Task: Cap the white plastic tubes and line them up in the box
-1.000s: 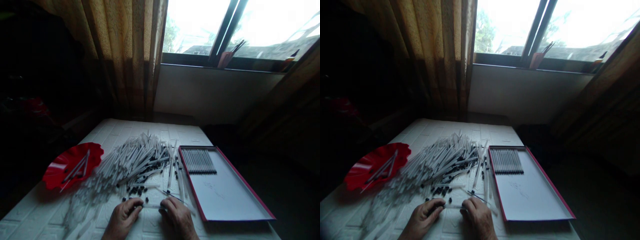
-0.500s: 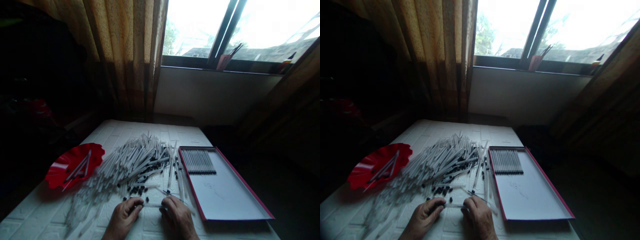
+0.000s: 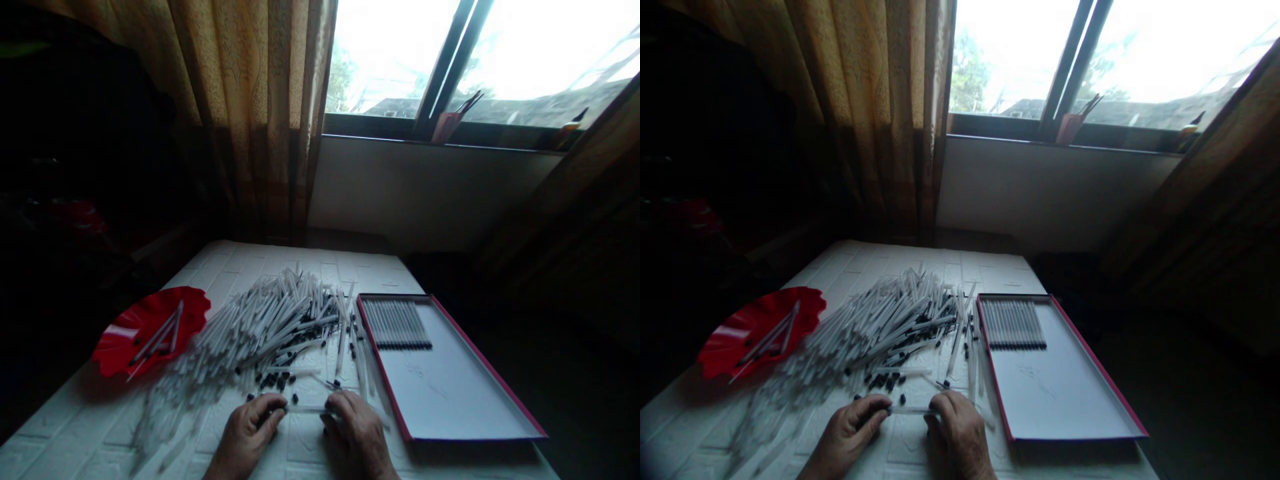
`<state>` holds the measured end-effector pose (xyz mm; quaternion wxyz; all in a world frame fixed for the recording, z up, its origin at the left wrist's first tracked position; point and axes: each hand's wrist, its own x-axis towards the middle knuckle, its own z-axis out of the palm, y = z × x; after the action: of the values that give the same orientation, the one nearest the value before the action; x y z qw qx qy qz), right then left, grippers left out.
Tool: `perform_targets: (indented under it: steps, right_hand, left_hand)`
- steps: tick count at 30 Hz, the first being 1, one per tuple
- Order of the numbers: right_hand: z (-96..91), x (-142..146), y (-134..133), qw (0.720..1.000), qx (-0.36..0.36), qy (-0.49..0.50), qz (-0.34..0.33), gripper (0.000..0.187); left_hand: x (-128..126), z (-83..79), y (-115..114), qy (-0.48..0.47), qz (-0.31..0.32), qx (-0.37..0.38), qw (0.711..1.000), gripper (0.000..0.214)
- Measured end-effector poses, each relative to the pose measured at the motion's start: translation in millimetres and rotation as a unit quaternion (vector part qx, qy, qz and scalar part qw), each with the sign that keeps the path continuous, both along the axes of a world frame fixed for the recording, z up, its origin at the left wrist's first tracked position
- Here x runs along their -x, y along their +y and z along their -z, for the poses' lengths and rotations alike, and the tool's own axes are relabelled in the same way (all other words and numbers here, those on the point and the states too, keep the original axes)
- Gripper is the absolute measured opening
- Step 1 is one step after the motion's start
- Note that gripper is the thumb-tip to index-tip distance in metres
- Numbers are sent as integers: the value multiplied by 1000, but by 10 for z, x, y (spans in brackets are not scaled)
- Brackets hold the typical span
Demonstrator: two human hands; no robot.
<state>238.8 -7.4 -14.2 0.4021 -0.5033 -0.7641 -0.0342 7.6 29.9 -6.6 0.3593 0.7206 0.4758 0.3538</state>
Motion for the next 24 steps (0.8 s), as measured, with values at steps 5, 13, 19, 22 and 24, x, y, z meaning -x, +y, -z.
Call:
perform_targets:
  steps: [5,13,19,22,24]
  right_hand:
    - [60,-40,-11,998,50,-31,-1,15]
    - [116,-78,-18,997,45,57,-33,21]
    - [37,-89,-3,990,89,96,-51,8]
    - [-3,-101,-1,981,137,125,-59,9]
    - [5,-101,-7,971,164,164,-55,8]
  left_hand:
    - [3,8,10,-17,-4,10,1000,17]
    - [32,241,8,-65,-20,101,993,31]
    - [34,244,10,-78,-17,132,988,36]
    - [29,218,11,-83,-12,137,987,37]
    - [25,215,15,-86,-14,143,986,37]
